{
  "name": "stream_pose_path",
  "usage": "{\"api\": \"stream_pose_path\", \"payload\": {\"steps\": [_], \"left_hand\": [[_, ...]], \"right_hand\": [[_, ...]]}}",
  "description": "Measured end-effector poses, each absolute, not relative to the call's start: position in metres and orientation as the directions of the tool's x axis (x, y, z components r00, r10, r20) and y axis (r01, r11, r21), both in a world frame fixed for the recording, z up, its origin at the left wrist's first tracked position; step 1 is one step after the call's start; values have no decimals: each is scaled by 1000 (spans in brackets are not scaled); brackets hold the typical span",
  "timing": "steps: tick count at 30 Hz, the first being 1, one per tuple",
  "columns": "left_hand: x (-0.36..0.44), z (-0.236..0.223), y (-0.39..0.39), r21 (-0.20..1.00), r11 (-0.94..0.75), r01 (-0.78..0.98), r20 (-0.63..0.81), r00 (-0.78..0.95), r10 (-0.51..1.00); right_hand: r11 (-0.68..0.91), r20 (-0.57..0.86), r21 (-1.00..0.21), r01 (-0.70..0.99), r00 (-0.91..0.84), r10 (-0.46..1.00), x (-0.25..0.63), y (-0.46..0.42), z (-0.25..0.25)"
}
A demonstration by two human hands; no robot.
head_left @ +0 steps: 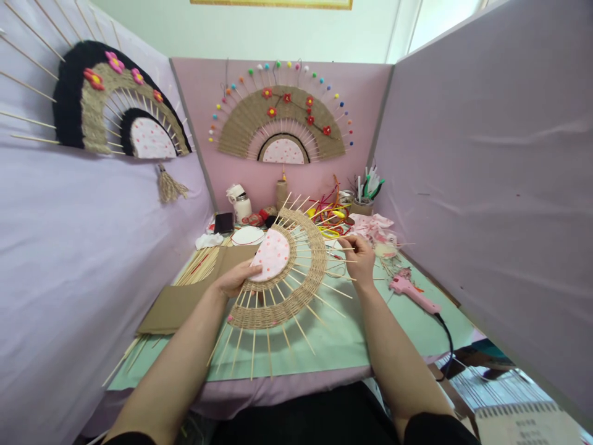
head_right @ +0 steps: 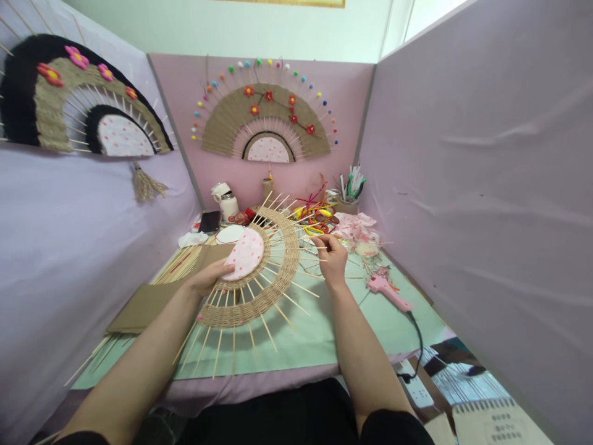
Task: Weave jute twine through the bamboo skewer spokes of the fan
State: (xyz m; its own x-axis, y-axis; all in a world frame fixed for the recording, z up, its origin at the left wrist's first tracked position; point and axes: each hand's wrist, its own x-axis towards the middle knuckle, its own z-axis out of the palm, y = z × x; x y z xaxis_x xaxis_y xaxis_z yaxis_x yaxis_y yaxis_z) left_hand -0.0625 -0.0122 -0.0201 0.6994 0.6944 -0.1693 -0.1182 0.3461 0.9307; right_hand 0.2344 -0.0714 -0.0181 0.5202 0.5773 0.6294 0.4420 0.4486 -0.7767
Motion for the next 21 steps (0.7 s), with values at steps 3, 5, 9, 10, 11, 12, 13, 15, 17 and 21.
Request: {"api": "stream_pose_path", "payload": {"steps": [3,5,9,10,11,12,13,15,17,21], "left_hand": [[-65,-21,-10,932,346,-106,-177,700,692],[-67,-21,-9,929,355,-106,-187,694,695],[-68,-24,-6,927,361,-103,-194,692,695],[-68,-24,-6,928,359,-98,-194,696,692],[-67,-25,-6,929,357,-94,-195,698,689],[-66,-25,-6,929,358,-89,-198,699,687],[-65,-25,-7,928,363,-84,-204,700,684],[-63,-26,-9,923,378,-73,-220,706,673],[-61,-26,-11,916,397,-61,-237,717,656],[-61,-29,-14,898,435,-70,-248,736,630]], "right_hand": [[461,662,-749,476,513,546,238,-72,-19],[458,679,-733,503,506,531,241,-73,-19],[442,700,-713,544,515,495,248,-73,-19],[443,702,-712,545,522,485,249,-73,-18],[447,701,-713,540,531,476,250,-73,-17],[454,697,-717,528,541,471,252,-73,-16],[461,689,-725,512,550,472,253,-73,-15],[471,664,-747,470,564,491,255,-73,-14],[475,627,-778,412,568,533,258,-72,-14],[470,546,-834,289,562,622,265,-67,-18]]}}
